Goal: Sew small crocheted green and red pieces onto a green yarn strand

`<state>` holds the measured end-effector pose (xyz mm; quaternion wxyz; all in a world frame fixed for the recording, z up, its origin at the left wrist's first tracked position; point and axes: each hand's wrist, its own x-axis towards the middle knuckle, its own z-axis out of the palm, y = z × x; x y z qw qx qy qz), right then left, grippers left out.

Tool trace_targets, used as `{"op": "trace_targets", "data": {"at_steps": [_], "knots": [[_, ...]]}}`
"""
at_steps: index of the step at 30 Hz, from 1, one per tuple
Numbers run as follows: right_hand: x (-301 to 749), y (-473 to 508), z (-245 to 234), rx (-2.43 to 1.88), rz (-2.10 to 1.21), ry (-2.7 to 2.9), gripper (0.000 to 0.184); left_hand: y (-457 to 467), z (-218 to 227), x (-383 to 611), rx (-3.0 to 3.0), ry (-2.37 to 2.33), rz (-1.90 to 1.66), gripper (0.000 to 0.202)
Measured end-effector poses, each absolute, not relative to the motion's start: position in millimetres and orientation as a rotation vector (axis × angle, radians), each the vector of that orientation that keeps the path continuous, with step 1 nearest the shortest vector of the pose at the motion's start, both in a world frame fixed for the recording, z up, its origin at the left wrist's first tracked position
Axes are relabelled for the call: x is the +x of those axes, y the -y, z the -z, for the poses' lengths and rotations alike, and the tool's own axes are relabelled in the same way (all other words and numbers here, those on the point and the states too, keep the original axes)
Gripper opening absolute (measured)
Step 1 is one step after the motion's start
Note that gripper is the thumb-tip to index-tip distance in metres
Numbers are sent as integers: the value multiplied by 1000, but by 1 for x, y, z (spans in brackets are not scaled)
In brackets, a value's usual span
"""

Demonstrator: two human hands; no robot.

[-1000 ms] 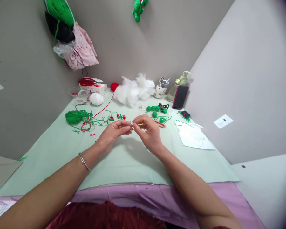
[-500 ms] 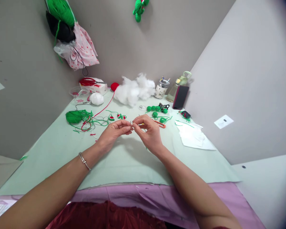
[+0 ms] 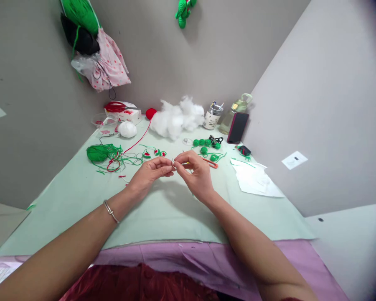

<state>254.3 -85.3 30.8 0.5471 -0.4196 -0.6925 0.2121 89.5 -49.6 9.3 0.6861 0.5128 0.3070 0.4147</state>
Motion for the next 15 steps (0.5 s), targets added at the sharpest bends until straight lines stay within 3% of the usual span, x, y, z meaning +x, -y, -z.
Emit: {"op": "trace_targets", "data": {"at_steps": [15], "knots": [[255, 82, -30, -1132, -550, 1661, 10, 51, -12, 89, 1087, -739, -1041, 23]]}}
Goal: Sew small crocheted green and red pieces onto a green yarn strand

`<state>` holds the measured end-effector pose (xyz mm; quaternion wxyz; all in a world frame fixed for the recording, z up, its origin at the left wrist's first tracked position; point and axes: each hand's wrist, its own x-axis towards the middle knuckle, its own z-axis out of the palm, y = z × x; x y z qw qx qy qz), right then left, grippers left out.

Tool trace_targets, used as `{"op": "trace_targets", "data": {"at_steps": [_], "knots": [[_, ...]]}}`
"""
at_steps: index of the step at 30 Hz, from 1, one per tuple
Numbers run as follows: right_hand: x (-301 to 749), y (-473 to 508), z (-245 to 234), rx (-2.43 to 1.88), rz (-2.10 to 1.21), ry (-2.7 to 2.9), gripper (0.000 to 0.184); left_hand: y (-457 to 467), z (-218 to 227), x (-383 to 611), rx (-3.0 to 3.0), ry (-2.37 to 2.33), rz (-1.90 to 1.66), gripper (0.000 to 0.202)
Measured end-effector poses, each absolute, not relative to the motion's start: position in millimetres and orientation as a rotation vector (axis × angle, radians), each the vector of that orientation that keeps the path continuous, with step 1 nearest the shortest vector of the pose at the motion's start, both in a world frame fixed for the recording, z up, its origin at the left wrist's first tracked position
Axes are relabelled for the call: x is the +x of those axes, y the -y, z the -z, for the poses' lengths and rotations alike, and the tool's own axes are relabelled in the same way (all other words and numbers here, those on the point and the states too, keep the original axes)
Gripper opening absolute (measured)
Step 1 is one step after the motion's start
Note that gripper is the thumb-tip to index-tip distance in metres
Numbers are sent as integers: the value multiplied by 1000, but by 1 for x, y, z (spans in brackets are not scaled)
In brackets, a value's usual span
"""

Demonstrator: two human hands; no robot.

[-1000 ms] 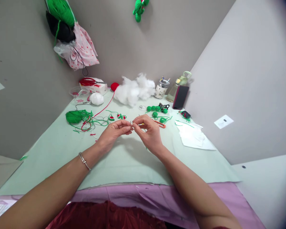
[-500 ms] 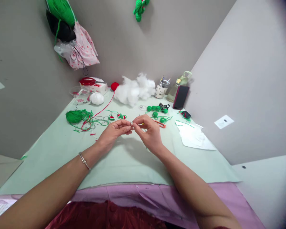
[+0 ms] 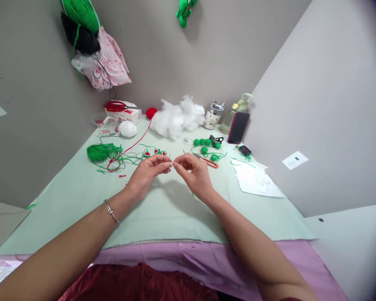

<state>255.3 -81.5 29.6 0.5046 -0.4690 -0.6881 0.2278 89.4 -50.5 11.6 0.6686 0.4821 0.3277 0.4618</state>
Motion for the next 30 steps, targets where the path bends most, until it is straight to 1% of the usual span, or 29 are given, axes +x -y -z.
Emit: {"op": "trace_targets", "data": {"at_steps": [4, 6, 8, 11, 14, 18, 24, 30], "knots": [[255, 80, -27, -1129, -548, 1682, 11, 51, -13, 91, 1106, -740, -1061, 20], [256, 79, -25, -1118, -501, 1714, 8, 52, -14, 91, 1130, -749, -1061, 18], [256, 78, -23, -1112, -417, 1763, 3, 52, -14, 91, 1160, -753, -1057, 16], [257, 77, -21, -1104, -250, 1848, 3, 52, -14, 91, 1205, -769, -1049, 15], [257, 79, -23, -1081, -155, 1874, 8, 50, -12, 91, 1227, -805, -1066, 14], [255, 84, -30, -1086, -165, 1801, 12, 51, -11, 92, 1172, -761, -1052, 16], [251, 87, -34, -1005, -264, 1714, 10, 56, -11, 95, 1168, -705, -981, 16], [251, 86, -31, -975, -249, 1719, 10, 56, -9, 94, 1177, -704, -963, 16]]}}
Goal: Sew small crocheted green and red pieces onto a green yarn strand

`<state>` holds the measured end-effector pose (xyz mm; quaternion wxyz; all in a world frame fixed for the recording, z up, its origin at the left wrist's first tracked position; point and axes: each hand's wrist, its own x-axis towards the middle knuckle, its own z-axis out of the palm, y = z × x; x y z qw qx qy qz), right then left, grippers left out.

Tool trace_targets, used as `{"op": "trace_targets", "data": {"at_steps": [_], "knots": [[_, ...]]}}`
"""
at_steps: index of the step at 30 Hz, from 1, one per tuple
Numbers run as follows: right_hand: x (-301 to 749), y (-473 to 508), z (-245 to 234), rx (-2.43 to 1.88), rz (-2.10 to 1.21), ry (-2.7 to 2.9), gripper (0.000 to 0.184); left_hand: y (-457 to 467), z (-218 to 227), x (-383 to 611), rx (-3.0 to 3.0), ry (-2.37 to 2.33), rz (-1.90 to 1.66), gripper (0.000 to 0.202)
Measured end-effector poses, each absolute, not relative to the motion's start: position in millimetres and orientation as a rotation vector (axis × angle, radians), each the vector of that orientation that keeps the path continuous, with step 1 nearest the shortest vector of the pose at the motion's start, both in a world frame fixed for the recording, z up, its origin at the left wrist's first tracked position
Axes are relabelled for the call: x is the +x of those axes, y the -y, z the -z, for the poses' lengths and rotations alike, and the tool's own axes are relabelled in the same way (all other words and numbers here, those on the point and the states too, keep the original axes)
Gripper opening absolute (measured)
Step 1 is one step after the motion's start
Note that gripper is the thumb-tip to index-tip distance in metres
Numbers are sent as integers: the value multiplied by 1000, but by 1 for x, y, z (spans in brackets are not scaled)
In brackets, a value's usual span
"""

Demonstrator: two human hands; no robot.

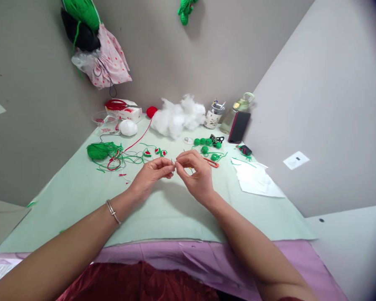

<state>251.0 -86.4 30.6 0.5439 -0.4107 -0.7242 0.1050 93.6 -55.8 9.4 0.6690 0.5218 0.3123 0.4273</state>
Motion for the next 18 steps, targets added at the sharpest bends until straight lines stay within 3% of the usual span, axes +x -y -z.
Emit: {"op": "trace_targets", "data": {"at_steps": [18], "knots": [[251, 87, -30, -959, -228, 1758, 11, 56, -10, 94, 1203, -708, -959, 16]]}}
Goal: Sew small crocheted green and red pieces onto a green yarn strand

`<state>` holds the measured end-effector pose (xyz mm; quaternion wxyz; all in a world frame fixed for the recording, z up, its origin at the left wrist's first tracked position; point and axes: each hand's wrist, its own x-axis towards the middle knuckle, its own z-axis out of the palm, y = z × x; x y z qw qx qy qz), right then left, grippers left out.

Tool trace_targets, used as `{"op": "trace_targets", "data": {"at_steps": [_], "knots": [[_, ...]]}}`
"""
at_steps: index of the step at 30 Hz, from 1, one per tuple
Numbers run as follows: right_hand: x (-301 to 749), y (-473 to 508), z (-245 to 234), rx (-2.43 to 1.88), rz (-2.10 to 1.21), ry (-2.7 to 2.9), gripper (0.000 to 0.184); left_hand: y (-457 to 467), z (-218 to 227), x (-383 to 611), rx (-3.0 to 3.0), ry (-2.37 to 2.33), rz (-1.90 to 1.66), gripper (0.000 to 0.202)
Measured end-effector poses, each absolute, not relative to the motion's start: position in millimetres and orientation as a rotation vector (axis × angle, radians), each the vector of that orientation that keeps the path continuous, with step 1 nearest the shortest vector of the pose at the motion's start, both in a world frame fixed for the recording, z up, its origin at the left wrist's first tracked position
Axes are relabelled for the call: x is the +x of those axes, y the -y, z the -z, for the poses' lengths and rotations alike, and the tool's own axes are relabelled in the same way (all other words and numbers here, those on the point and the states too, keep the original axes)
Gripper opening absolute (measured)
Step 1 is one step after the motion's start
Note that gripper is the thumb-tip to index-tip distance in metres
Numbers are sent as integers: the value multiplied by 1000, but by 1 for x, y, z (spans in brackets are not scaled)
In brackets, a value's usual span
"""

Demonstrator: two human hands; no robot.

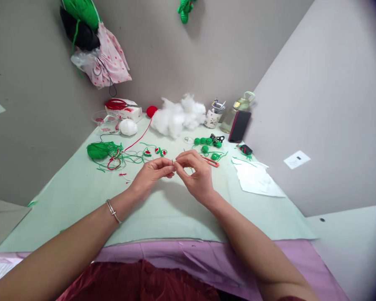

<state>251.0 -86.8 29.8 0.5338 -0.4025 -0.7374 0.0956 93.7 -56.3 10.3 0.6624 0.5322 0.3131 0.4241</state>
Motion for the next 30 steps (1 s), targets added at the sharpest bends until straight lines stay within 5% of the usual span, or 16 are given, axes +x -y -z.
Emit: {"op": "trace_targets", "data": {"at_steps": [30], "knots": [[252, 87, -29, -968, -217, 1775, 10, 56, -10, 93, 1203, -694, -959, 16]]}}
